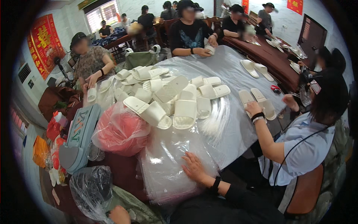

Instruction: Inspecting white slippers and placing them into clear plastic bags for final packaging.

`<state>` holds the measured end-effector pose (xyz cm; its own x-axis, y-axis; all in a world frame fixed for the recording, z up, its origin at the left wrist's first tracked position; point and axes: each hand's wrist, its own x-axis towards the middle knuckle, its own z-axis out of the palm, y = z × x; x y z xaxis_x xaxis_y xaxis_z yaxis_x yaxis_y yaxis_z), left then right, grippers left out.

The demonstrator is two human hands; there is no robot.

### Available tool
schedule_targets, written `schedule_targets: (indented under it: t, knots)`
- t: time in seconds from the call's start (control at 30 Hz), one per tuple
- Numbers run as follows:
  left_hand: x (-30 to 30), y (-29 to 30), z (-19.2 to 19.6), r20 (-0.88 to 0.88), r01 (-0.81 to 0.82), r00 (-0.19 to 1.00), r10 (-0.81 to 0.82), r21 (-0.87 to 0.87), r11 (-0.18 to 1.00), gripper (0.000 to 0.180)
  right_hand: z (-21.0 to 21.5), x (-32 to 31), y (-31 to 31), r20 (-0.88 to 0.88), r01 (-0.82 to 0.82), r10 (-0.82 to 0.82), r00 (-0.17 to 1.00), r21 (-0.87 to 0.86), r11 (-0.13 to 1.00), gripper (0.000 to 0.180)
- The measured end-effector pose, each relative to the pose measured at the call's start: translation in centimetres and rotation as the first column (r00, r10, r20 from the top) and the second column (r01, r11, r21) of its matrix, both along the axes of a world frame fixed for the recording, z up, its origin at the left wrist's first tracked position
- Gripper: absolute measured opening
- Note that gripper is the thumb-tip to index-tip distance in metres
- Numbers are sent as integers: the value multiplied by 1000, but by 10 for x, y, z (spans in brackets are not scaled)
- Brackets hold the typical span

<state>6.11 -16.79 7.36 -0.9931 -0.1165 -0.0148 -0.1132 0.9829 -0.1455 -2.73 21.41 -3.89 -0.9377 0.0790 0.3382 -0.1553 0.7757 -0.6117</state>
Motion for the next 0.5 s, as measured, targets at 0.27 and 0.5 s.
schedule_targets:
  t: [0.27, 0.5]
  knots:
    - [-57, 121, -4, -343, 604, 796, -499, 511, 612, 38, -4, -2, -6, -32, -26, 26, 999, 13, 1000, 41]
    - [-87, 179, -52, -283, 719, 694, -662, 293, 630, 54, 3, -13, -4, -48, -77, 81, 996, 93, 993, 45]
